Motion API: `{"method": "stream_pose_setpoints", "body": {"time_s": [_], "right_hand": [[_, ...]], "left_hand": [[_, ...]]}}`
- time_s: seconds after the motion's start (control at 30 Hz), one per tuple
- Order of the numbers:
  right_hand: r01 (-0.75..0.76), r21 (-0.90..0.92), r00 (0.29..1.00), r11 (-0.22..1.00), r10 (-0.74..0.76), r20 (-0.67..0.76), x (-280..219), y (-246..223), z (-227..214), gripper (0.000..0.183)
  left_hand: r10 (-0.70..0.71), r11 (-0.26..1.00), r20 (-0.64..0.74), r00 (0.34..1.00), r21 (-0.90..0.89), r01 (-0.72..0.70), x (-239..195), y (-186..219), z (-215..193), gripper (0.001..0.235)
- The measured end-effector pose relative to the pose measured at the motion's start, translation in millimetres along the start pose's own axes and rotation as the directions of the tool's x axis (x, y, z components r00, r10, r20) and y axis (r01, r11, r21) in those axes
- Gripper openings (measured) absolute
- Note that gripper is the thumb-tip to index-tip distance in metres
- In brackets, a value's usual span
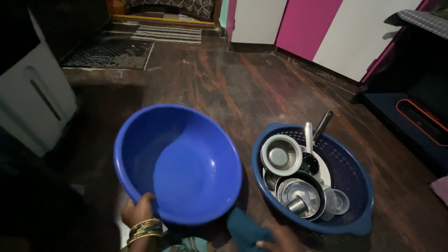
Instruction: The person wipes the inside and outside of a plastic basin with a cloth, then dries small bowls, cups, and lids from a basket using the cloth and places them into the basin.
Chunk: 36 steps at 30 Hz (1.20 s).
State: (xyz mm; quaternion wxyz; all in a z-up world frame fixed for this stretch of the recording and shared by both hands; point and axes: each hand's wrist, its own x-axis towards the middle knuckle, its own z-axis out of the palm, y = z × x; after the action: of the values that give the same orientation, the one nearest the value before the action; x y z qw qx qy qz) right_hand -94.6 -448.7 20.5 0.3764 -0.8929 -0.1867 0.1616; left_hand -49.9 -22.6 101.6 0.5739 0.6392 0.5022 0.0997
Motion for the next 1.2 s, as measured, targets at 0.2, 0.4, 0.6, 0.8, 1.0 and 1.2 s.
{"method": "stream_pose_setpoints", "body": {"time_s": [0.2, 0.4, 0.6, 0.8, 1.0, 1.2], "right_hand": [[-0.044, 0.216, 0.823, 0.975, 0.158, -0.546, -36, -150, -100, 0.049], [-0.045, -0.16, 0.562, 0.986, -0.107, -0.82, -18, -244, -120, 0.045], [0.271, -0.451, 0.949, 0.85, -0.315, -0.025, 42, -231, -55, 0.073], [0.074, -0.655, 0.977, 0.752, 0.077, 0.199, 55, -191, 9, 0.104], [0.325, -0.728, 0.943, 0.603, -0.265, 0.201, 76, -181, 40, 0.085], [0.293, -0.816, 0.911, 0.498, -0.406, 0.079, 115, -213, 9, 0.063]], "left_hand": [[0.113, 0.962, -0.13, 0.985, -0.232, -0.141, -10, -7, -21, 0.019], [0.264, 0.898, -0.002, 0.965, -0.364, -0.247, -26, -28, -26, 0.035], [0.321, 0.848, 0.152, 0.935, -0.485, -0.213, -49, -50, -19, 0.038], [0.41, 0.833, 0.272, 0.871, -0.5, -0.236, -32, -89, -10, 0.035], [0.471, 0.874, 0.404, 0.784, -0.338, -0.35, -15, -127, 11, 0.02], [0.503, 0.837, 0.436, 0.746, -0.461, -0.295, -12, -115, 5, 0.018]]}}
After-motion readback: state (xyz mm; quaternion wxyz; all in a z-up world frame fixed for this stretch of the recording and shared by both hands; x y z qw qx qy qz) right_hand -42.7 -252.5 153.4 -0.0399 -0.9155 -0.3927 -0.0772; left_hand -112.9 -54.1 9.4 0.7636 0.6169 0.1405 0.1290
